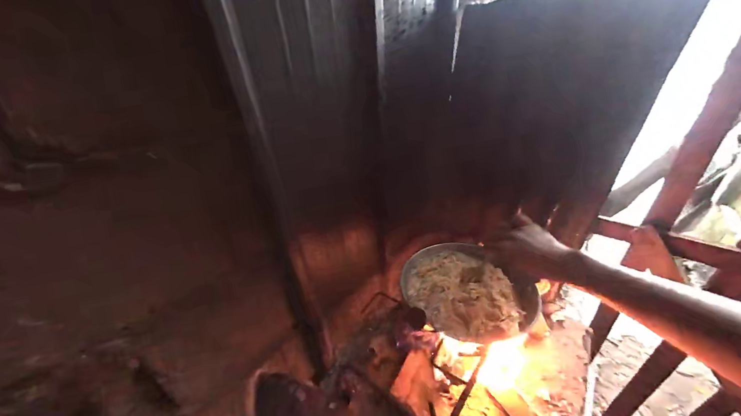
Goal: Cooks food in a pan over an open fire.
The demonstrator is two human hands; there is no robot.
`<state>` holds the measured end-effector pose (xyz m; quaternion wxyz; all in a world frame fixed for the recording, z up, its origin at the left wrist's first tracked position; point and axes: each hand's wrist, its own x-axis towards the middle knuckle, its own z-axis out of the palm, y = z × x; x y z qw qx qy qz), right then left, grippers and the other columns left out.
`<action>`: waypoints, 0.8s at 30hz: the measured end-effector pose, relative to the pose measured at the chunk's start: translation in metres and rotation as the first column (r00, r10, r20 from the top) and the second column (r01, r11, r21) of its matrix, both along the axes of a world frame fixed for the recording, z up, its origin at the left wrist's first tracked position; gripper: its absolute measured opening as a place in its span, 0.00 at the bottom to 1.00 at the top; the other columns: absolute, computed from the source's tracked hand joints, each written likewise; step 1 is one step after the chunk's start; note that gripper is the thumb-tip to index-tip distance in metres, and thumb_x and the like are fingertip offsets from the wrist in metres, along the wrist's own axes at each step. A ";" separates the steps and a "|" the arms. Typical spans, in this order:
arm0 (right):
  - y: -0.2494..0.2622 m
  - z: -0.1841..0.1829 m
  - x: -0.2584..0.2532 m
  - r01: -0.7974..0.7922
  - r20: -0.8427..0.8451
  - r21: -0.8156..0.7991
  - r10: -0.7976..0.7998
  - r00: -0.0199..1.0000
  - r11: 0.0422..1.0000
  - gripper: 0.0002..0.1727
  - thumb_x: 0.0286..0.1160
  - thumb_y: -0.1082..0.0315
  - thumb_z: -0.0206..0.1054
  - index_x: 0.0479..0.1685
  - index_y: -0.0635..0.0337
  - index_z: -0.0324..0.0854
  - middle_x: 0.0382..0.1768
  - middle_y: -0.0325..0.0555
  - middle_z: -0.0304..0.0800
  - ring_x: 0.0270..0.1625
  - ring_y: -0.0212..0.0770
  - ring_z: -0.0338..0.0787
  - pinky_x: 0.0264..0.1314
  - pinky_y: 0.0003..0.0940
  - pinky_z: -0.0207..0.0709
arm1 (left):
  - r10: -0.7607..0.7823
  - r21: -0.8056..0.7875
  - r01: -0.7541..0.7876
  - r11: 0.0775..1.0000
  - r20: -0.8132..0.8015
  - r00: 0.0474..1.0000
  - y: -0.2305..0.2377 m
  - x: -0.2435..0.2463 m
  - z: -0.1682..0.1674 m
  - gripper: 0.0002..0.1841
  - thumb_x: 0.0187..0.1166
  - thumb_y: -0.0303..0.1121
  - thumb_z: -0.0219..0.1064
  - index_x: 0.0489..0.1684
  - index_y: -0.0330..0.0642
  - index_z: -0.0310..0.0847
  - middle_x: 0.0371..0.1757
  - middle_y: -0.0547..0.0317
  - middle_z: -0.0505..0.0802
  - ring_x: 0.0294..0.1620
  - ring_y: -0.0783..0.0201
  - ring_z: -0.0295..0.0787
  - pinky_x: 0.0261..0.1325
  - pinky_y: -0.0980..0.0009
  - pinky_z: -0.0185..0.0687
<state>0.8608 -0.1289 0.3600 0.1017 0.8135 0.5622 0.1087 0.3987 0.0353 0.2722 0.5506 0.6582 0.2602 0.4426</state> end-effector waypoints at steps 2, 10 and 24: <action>-0.001 -0.010 -0.008 -0.078 -0.059 -0.045 0.076 0.995 0.996 0.19 0.79 0.80 0.57 0.65 0.63 0.85 0.66 0.62 0.88 0.74 0.65 0.80 0.84 0.64 0.58 | -0.035 0.002 0.035 0.999 -0.030 0.999 -0.003 0.057 0.011 0.33 0.90 0.41 0.51 0.92 0.34 0.49 0.90 0.46 0.65 0.87 0.68 0.62 0.87 0.68 0.62; -0.046 0.020 -0.019 0.101 0.038 0.288 -0.117 0.992 0.952 0.16 0.84 0.61 0.66 0.60 0.60 0.89 0.58 0.60 0.92 0.63 0.62 0.89 0.73 0.64 0.71 | -0.220 -0.009 0.220 0.975 -0.124 0.968 -0.010 0.167 0.024 0.26 0.90 0.36 0.54 0.84 0.34 0.63 0.80 0.44 0.76 0.78 0.63 0.73 0.80 0.64 0.70; -0.210 -0.136 -0.147 0.584 -0.757 0.653 0.380 0.532 0.483 0.13 0.74 0.59 0.69 0.48 0.58 0.88 0.50 0.36 0.89 0.54 0.29 0.87 0.59 0.32 0.85 | -0.321 -0.225 0.307 0.925 -0.029 0.947 -0.011 0.192 0.013 0.27 0.87 0.33 0.59 0.85 0.38 0.63 0.79 0.48 0.78 0.74 0.64 0.77 0.72 0.64 0.78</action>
